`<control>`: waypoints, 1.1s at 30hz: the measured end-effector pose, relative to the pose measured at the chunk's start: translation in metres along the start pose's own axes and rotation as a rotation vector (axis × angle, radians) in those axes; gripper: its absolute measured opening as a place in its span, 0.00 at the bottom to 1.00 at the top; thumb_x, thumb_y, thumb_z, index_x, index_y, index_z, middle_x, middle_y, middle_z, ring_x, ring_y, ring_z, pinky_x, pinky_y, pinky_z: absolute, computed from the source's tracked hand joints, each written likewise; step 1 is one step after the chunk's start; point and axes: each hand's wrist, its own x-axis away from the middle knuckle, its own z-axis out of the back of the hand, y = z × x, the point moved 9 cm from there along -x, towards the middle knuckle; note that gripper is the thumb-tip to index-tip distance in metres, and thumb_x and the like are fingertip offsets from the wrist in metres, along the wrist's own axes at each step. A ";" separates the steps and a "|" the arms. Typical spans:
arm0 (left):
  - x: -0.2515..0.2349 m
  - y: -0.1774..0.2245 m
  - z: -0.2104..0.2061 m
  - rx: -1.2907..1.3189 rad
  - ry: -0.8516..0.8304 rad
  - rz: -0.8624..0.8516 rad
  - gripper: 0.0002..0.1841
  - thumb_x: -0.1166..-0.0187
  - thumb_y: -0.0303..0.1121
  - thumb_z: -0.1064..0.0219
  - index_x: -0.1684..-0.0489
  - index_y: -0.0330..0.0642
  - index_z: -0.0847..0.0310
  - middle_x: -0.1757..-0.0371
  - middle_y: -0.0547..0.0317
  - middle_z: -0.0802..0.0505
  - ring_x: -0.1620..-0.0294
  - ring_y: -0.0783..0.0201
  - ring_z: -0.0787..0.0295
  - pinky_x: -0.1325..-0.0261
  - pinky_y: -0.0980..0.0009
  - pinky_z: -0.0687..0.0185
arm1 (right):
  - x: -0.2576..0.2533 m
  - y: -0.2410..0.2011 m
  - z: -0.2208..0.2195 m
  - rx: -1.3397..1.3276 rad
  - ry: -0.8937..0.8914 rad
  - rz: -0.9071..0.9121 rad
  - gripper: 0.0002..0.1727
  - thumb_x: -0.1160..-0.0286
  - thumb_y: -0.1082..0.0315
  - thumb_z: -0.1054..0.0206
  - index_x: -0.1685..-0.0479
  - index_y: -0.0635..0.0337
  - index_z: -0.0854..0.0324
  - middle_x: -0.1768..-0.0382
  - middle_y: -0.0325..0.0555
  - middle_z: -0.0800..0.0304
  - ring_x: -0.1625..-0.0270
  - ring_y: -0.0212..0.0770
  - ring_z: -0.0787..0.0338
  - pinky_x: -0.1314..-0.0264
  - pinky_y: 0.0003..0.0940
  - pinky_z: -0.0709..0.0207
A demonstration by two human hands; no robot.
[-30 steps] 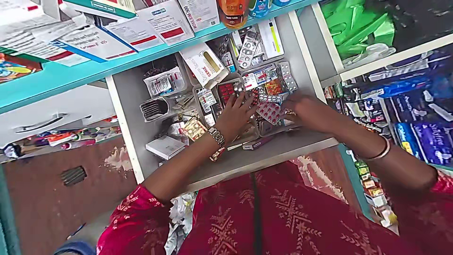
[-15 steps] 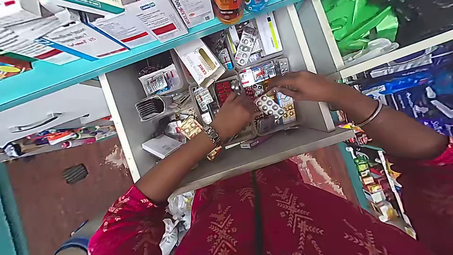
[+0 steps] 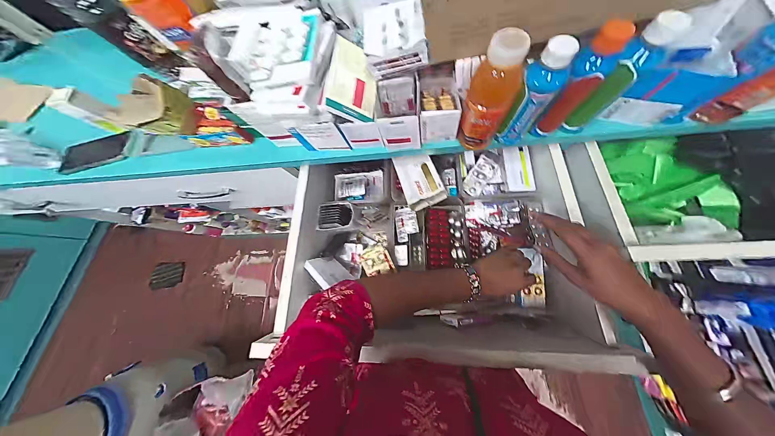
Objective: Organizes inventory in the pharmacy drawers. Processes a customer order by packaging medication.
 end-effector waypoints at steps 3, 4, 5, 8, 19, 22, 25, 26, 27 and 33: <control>0.012 0.005 0.025 -0.078 0.107 -0.074 0.13 0.20 0.21 0.37 0.44 0.35 0.11 0.38 0.36 0.10 0.31 0.36 0.16 0.30 0.42 0.24 | 0.020 -0.025 0.017 0.007 0.191 0.039 0.28 0.17 0.54 0.41 0.24 0.63 0.22 0.29 0.60 0.14 0.32 0.57 0.11 0.33 0.51 0.17; 0.021 0.005 0.035 -0.085 0.168 -0.074 0.12 0.20 0.22 0.37 0.44 0.36 0.10 0.42 0.38 0.08 0.33 0.36 0.14 0.33 0.43 0.22 | 0.026 -0.032 0.020 0.013 0.243 0.047 0.27 0.16 0.53 0.41 0.26 0.62 0.21 0.31 0.58 0.13 0.32 0.54 0.11 0.32 0.46 0.17; 0.031 0.004 0.047 -0.090 0.222 -0.069 0.13 0.20 0.22 0.37 0.43 0.37 0.11 0.46 0.39 0.07 0.37 0.37 0.12 0.35 0.44 0.20 | 0.032 -0.038 0.023 -0.001 0.282 0.045 0.26 0.15 0.53 0.40 0.28 0.62 0.20 0.32 0.60 0.13 0.31 0.52 0.12 0.29 0.43 0.19; 0.068 0.001 0.089 -0.067 0.495 -0.046 0.07 0.21 0.24 0.34 0.52 0.37 0.11 0.57 0.45 0.05 0.49 0.46 0.07 0.44 0.52 0.14 | 0.037 -0.043 0.018 -0.107 0.333 -0.017 0.31 0.19 0.51 0.34 0.29 0.70 0.21 0.32 0.68 0.15 0.30 0.52 0.14 0.27 0.39 0.22; 0.147 -0.051 0.225 0.388 0.687 -0.066 0.11 0.17 0.31 0.35 0.56 0.28 0.14 0.56 0.43 0.09 0.50 0.57 0.10 0.41 0.68 0.17 | -0.058 -0.083 0.013 -0.614 0.337 0.154 0.10 0.19 0.55 0.31 0.44 0.38 0.11 0.47 0.16 0.07 0.41 0.12 0.13 0.36 0.15 0.19; 0.152 -0.087 0.289 -0.112 0.673 0.004 0.09 0.15 0.30 0.38 0.57 0.37 0.10 0.57 0.51 0.07 0.51 0.56 0.09 0.44 0.63 0.15 | -0.084 -0.087 0.013 -0.578 0.406 0.192 0.10 0.17 0.56 0.32 0.44 0.41 0.12 0.48 0.21 0.06 0.43 0.16 0.11 0.40 0.15 0.17; 0.128 -0.125 0.316 -0.349 0.459 0.020 0.06 0.23 0.20 0.33 0.61 0.35 0.09 0.61 0.48 0.07 0.54 0.51 0.08 0.51 0.57 0.12 | -0.097 -0.088 0.007 -0.563 0.461 0.129 0.10 0.18 0.57 0.32 0.44 0.41 0.11 0.49 0.21 0.06 0.44 0.15 0.11 0.41 0.15 0.16; 0.117 -0.135 0.314 -0.384 0.360 0.027 0.06 0.24 0.19 0.33 0.61 0.34 0.09 0.60 0.46 0.07 0.54 0.49 0.07 0.52 0.56 0.12 | -0.098 -0.089 0.005 -0.559 0.474 0.101 0.09 0.19 0.57 0.31 0.45 0.40 0.11 0.49 0.20 0.06 0.44 0.15 0.11 0.40 0.15 0.16; 0.107 -0.143 0.307 -0.424 0.253 0.057 0.06 0.24 0.19 0.34 0.61 0.33 0.10 0.60 0.45 0.07 0.54 0.48 0.07 0.54 0.54 0.12 | -0.097 -0.090 0.003 -0.556 0.489 0.076 0.10 0.19 0.57 0.31 0.45 0.41 0.11 0.49 0.20 0.06 0.44 0.15 0.11 0.39 0.16 0.16; 0.087 -0.168 0.296 -0.503 -0.040 0.268 0.09 0.19 0.19 0.39 0.47 0.29 0.18 0.63 0.41 0.10 0.59 0.42 0.09 0.62 0.49 0.15 | -0.086 -0.087 -0.012 -0.678 0.613 -0.055 0.12 0.20 0.60 0.31 0.43 0.33 0.11 0.46 0.14 0.07 0.44 0.14 0.11 0.40 0.17 0.15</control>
